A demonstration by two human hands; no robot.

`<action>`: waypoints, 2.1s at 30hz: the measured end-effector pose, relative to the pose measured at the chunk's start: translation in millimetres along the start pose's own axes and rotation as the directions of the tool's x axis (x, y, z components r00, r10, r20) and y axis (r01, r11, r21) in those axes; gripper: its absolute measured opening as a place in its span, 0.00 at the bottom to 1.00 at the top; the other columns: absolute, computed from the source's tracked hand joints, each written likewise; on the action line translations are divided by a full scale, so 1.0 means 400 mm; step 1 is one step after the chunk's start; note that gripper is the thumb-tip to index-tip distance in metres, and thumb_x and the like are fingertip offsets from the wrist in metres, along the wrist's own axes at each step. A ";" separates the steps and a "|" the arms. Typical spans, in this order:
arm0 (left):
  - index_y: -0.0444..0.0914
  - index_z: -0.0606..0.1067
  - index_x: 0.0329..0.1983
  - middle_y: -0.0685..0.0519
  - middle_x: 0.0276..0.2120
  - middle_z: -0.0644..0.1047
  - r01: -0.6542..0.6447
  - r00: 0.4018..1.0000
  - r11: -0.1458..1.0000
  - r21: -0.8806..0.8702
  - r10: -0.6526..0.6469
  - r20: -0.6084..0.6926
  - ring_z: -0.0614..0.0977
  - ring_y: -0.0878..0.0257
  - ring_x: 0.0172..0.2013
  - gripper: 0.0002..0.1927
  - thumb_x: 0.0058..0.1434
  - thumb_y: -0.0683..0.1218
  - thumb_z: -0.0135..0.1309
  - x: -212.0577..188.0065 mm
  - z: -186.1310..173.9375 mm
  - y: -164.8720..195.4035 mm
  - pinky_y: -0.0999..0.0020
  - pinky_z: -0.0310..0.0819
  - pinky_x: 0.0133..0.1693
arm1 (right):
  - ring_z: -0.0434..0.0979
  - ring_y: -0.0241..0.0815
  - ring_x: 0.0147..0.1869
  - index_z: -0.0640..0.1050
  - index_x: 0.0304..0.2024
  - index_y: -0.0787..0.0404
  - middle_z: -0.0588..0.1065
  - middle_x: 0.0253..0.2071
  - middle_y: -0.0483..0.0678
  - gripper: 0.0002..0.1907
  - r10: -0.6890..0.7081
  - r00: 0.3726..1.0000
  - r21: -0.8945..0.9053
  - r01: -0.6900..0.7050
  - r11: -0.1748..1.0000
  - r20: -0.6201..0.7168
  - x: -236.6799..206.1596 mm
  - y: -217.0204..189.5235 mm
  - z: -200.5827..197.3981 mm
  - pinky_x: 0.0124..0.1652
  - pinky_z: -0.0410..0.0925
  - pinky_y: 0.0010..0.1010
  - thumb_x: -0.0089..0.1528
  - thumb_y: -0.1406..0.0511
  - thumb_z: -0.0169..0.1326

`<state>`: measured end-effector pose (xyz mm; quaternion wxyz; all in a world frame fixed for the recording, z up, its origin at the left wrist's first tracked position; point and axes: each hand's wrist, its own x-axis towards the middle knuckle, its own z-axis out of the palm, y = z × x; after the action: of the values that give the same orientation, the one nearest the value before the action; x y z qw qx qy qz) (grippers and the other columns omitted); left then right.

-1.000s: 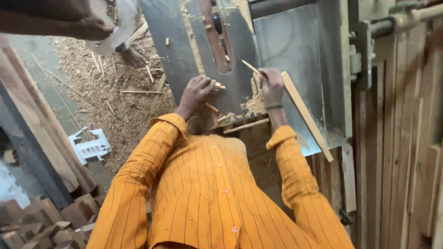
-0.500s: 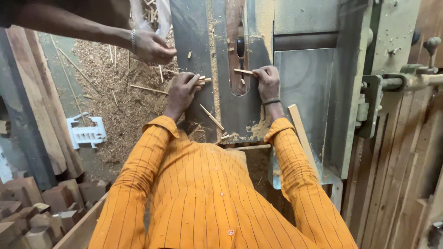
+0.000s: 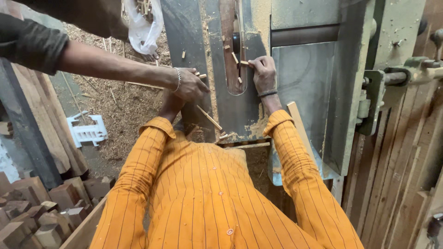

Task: The person feeds thin wooden sticks into a table saw, cutting them into short segments. A coworker collects the cut pieces into a plastic bag. The person then gathers the cut pieces and places them into the bag.

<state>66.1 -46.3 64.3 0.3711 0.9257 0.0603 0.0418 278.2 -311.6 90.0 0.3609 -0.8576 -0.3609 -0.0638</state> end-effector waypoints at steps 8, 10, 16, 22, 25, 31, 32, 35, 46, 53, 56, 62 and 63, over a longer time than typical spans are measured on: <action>0.33 0.77 0.52 0.40 0.50 0.78 0.088 0.984 0.996 -0.004 -0.087 -0.158 0.78 0.46 0.52 0.15 0.61 0.36 0.54 0.002 -0.074 0.058 0.56 0.75 0.53 | 0.74 0.50 0.41 0.82 0.40 0.60 0.73 0.33 0.51 0.09 0.089 0.994 -0.007 -0.089 0.996 0.059 -0.149 -0.085 -0.040 0.40 0.70 0.39 0.60 0.76 0.58; 0.32 0.79 0.48 0.40 0.47 0.80 0.122 0.984 0.991 -0.059 -0.129 -0.123 0.80 0.46 0.48 0.13 0.60 0.35 0.54 0.000 -0.074 0.048 0.57 0.76 0.51 | 0.75 0.49 0.44 0.81 0.40 0.58 0.75 0.37 0.50 0.09 -0.138 0.978 0.044 0.133 0.990 0.156 -0.215 -0.137 -0.027 0.44 0.72 0.37 0.60 0.75 0.58; 0.32 0.81 0.41 0.37 0.42 0.81 0.056 0.983 0.998 -0.031 -0.060 -0.174 0.82 0.44 0.45 0.07 0.60 0.38 0.58 -0.037 -0.062 -0.003 0.55 0.75 0.50 | 0.80 0.41 0.44 0.82 0.44 0.60 0.80 0.40 0.48 0.07 0.399 0.911 0.301 -0.412 0.860 0.107 -0.383 -0.287 -0.031 0.45 0.73 0.30 0.63 0.71 0.61; 0.30 0.79 0.44 0.36 0.42 0.78 0.199 0.970 0.975 -0.098 -0.210 -0.120 0.80 0.41 0.43 0.12 0.57 0.37 0.54 -0.076 -0.104 -0.007 0.52 0.75 0.49 | 0.80 0.32 0.41 0.83 0.45 0.60 0.82 0.39 0.46 0.09 0.698 0.669 0.418 -0.728 0.544 0.256 -0.329 -0.383 -0.012 0.44 0.73 0.24 0.63 0.67 0.62; 0.29 0.76 0.49 0.36 0.49 0.76 0.169 0.954 0.954 -0.250 -0.222 -0.201 0.80 0.43 0.45 0.13 0.60 0.34 0.53 -0.118 -0.117 0.014 0.53 0.77 0.47 | 0.82 0.32 0.41 0.84 0.43 0.59 0.83 0.38 0.44 0.09 0.673 0.715 0.235 -0.698 0.676 0.186 -0.254 -0.429 0.023 0.44 0.74 0.25 0.60 0.65 0.63; 0.34 0.74 0.59 0.42 0.60 0.74 0.234 0.860 0.867 -0.439 -0.395 -0.322 0.81 0.53 0.52 0.20 0.63 0.35 0.52 -0.224 -0.129 0.009 0.62 0.81 0.52 | 0.83 0.34 0.39 0.83 0.42 0.59 0.83 0.36 0.45 0.08 0.615 0.780 0.244 -0.623 0.743 0.116 -0.045 -0.479 0.178 0.43 0.75 0.27 0.61 0.64 0.63; 0.35 0.75 0.59 0.43 0.60 0.75 0.254 0.850 0.877 -0.407 -0.403 -0.339 0.81 0.52 0.54 0.19 0.64 0.36 0.54 -0.246 -0.126 0.009 0.62 0.81 0.54 | 0.83 0.33 0.39 0.83 0.43 0.59 0.83 0.36 0.45 0.09 0.610 0.783 0.253 -0.618 0.744 0.121 -0.019 -0.492 0.193 0.43 0.75 0.26 0.61 0.64 0.63; 0.38 0.78 0.57 0.45 0.55 0.78 0.218 0.870 0.939 -0.268 -0.311 -0.382 0.80 0.50 0.55 0.19 0.62 0.36 0.57 -0.315 -0.109 0.023 0.59 0.78 0.57 | 0.83 0.34 0.40 0.82 0.44 0.61 0.83 0.37 0.46 0.09 0.600 0.787 0.286 -0.613 0.736 0.143 -0.024 -0.501 0.214 0.44 0.75 0.27 0.61 0.65 0.61; 0.37 0.75 0.58 0.48 0.46 0.73 0.066 0.970 0.972 -0.227 -0.116 -0.214 0.77 0.52 0.48 0.24 0.56 0.41 0.62 -0.357 -0.019 0.131 0.57 0.74 0.50 | 0.78 0.48 0.45 0.79 0.47 0.61 0.74 0.43 0.52 0.13 0.475 0.877 -0.106 -0.466 0.878 0.074 -0.410 -0.564 0.035 0.45 0.73 0.37 0.59 0.67 0.61; 0.40 0.79 0.43 0.50 0.46 0.71 -0.044 0.978 0.999 -0.032 0.036 -0.205 0.76 0.54 0.47 0.08 0.60 0.43 0.59 -0.344 -0.009 0.172 0.57 0.74 0.43 | 0.74 0.49 0.50 0.77 0.44 0.60 0.72 0.45 0.52 0.08 0.467 0.851 -0.092 -0.458 0.884 0.242 -0.562 -0.558 0.021 0.51 0.71 0.40 0.63 0.70 0.59; 0.40 0.78 0.37 0.49 0.43 0.73 -0.024 0.974 0.999 0.029 0.030 -0.226 0.75 0.54 0.41 0.05 0.58 0.44 0.60 -0.384 -0.005 0.180 0.59 0.73 0.38 | 0.75 0.50 0.52 0.78 0.41 0.57 0.74 0.45 0.51 0.06 0.474 0.857 -0.164 -0.448 0.879 0.202 -0.602 -0.568 0.001 0.51 0.71 0.40 0.61 0.67 0.61; 0.39 0.80 0.40 0.52 0.32 0.80 -0.037 0.994 0.939 -0.341 0.071 0.089 0.80 0.61 0.32 0.04 0.63 0.43 0.59 -0.532 -0.012 0.230 0.64 0.76 0.36 | 0.76 0.55 0.53 0.76 0.54 0.63 0.75 0.51 0.54 0.18 0.344 0.935 -0.038 -0.348 0.937 -0.083 -0.648 -0.696 -0.118 0.52 0.69 0.41 0.62 0.64 0.59; 0.39 0.81 0.40 0.52 0.32 0.81 -0.096 0.988 0.914 -0.394 0.137 0.077 0.81 0.62 0.32 0.05 0.61 0.42 0.59 -0.565 -0.021 0.245 0.65 0.77 0.36 | 0.76 0.59 0.54 0.77 0.55 0.66 0.76 0.52 0.56 0.21 0.151 0.980 -0.107 -0.165 0.980 -0.128 -0.665 -0.724 -0.142 0.53 0.67 0.44 0.61 0.65 0.60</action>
<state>-150.5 -143.1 130.6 0.5470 0.8363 -0.0237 0.0270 -100.3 -363.1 199.2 0.3347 -0.8980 -0.2648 -0.1068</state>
